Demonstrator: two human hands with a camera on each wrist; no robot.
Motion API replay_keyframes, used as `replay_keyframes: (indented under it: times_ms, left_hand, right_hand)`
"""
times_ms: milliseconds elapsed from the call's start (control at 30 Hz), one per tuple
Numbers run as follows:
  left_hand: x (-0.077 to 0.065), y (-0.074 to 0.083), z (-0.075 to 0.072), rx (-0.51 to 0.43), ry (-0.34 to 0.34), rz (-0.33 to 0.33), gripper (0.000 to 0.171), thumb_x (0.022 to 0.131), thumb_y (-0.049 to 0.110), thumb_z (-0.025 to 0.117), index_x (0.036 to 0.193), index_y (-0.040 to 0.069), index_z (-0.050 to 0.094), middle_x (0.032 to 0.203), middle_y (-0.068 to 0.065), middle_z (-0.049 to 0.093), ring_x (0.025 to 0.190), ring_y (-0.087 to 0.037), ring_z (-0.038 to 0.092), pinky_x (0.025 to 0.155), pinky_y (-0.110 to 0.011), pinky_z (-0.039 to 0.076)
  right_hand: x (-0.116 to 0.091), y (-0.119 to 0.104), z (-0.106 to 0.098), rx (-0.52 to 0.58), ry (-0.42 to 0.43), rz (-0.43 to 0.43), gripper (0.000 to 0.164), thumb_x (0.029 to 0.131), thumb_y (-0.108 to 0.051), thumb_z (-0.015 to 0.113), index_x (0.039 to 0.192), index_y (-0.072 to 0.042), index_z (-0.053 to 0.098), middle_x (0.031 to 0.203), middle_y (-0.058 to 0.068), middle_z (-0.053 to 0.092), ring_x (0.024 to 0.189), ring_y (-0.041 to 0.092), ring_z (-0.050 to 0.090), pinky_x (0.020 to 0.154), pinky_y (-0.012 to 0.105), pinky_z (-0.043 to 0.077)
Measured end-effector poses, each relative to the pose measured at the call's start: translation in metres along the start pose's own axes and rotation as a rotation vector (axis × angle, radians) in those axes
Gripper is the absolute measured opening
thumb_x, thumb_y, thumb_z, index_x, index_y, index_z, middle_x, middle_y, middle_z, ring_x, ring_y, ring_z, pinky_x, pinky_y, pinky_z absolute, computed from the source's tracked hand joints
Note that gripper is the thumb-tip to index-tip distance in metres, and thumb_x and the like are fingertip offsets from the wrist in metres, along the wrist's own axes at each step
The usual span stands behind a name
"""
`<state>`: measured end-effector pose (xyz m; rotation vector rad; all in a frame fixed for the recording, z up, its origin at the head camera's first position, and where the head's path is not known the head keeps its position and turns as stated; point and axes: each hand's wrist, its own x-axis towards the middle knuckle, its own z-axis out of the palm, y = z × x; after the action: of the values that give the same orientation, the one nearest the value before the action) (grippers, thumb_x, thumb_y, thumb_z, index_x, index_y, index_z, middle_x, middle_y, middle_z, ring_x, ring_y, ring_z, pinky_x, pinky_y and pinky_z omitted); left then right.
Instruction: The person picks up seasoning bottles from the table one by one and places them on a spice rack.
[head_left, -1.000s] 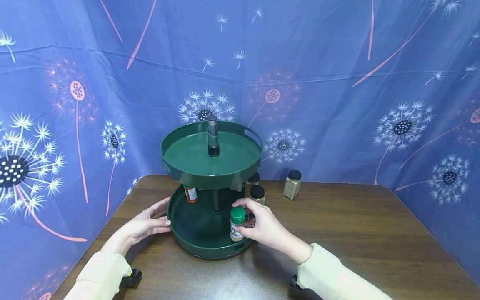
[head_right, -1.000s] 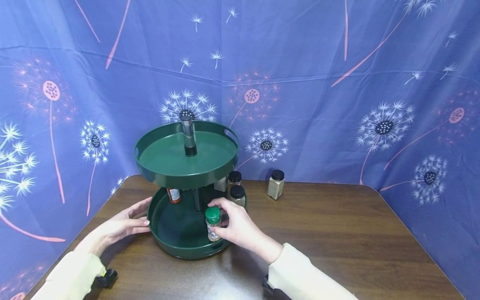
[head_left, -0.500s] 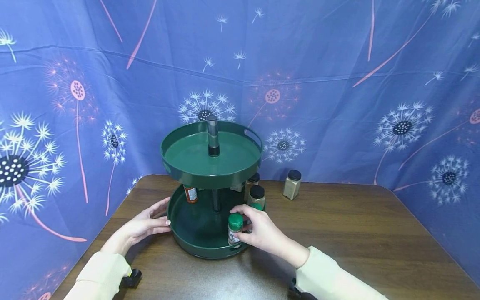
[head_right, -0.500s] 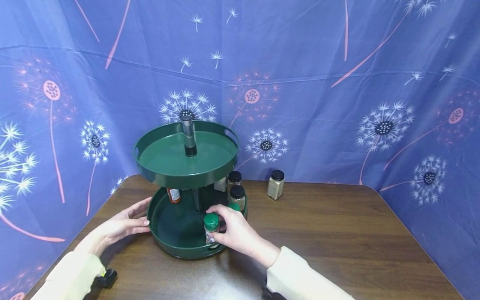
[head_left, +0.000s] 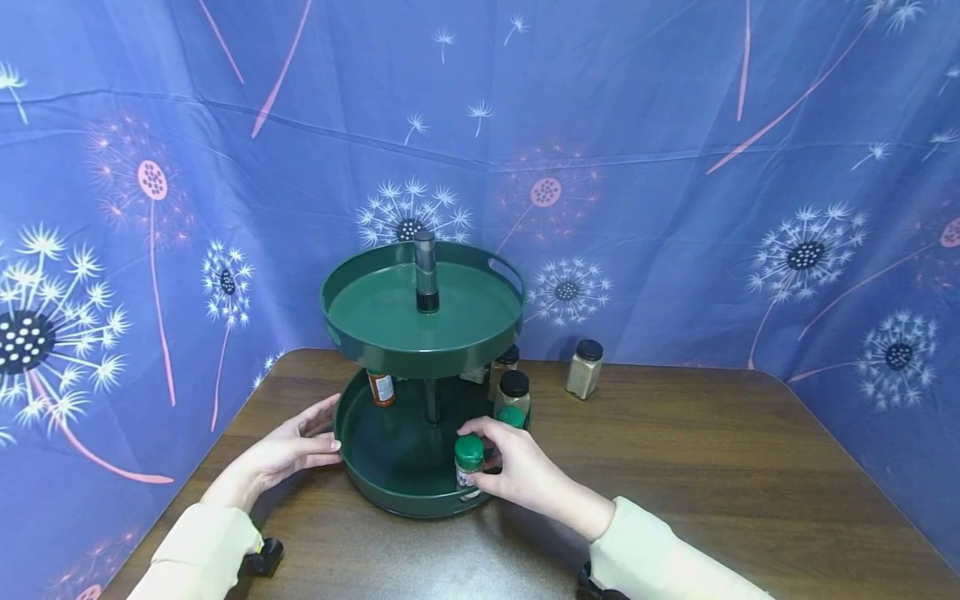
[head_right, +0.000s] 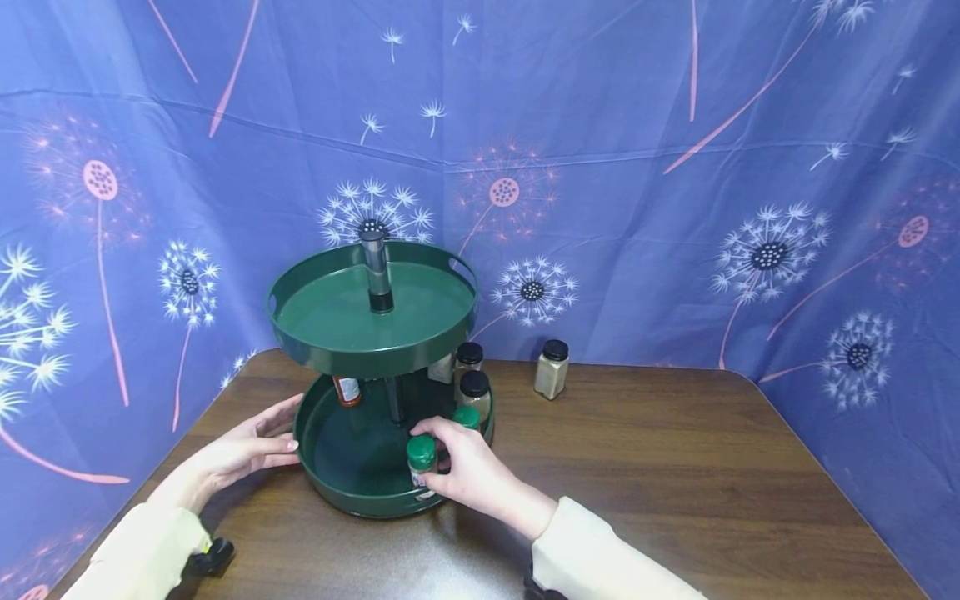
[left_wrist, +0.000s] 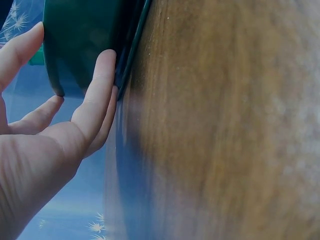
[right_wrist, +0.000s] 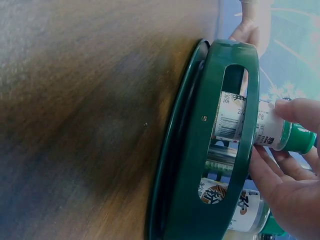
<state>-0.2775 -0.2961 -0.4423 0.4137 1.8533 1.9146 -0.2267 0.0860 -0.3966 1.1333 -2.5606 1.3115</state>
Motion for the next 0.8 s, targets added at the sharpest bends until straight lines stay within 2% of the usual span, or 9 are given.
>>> replay_keyframes:
  times_ms: [400, 667, 800]
  left_hand:
    - [-0.001, 0.001, 0.001, 0.000, -0.008, 0.006, 0.085, 0.091, -0.003, 0.054, 0.151, 0.007, -0.005, 0.155, -0.025, -0.006, 0.118, -0.017, 0.053, 0.095, -0.041, 0.048]
    - [-0.001, 0.001, 0.001, 0.004, -0.007, 0.009, 0.085, 0.091, -0.002, 0.055, 0.151, 0.006, -0.005, 0.154, -0.025, -0.005, 0.117, -0.017, 0.053, 0.095, -0.041, 0.048]
    - [-0.001, 0.001, 0.001, 0.007, -0.006, 0.007, 0.086, 0.091, -0.001, 0.055, 0.151, 0.006, -0.005, 0.154, -0.026, -0.005, 0.118, -0.019, 0.053, 0.095, -0.041, 0.048]
  right_hand:
    - [-0.002, -0.004, -0.003, 0.017, -0.013, 0.001, 0.055, 0.077, -0.005, 0.076, 0.126, -0.011, 0.051, 0.115, 0.003, 0.059, 0.099, 0.017, 0.062, 0.075, 0.023, 0.055]
    - [-0.005, -0.010, -0.014, -0.046, 0.002, -0.037, 0.054, 0.077, -0.006, 0.076, 0.125, -0.014, 0.053, 0.114, 0.002, 0.059, 0.095, 0.016, 0.062, 0.073, 0.027, 0.057]
    - [-0.006, -0.013, -0.021, -0.039, 0.012, -0.030, 0.053, 0.076, -0.005, 0.077, 0.122, -0.015, 0.054, 0.116, 0.001, 0.059, 0.096, 0.017, 0.063, 0.074, 0.030, 0.057]
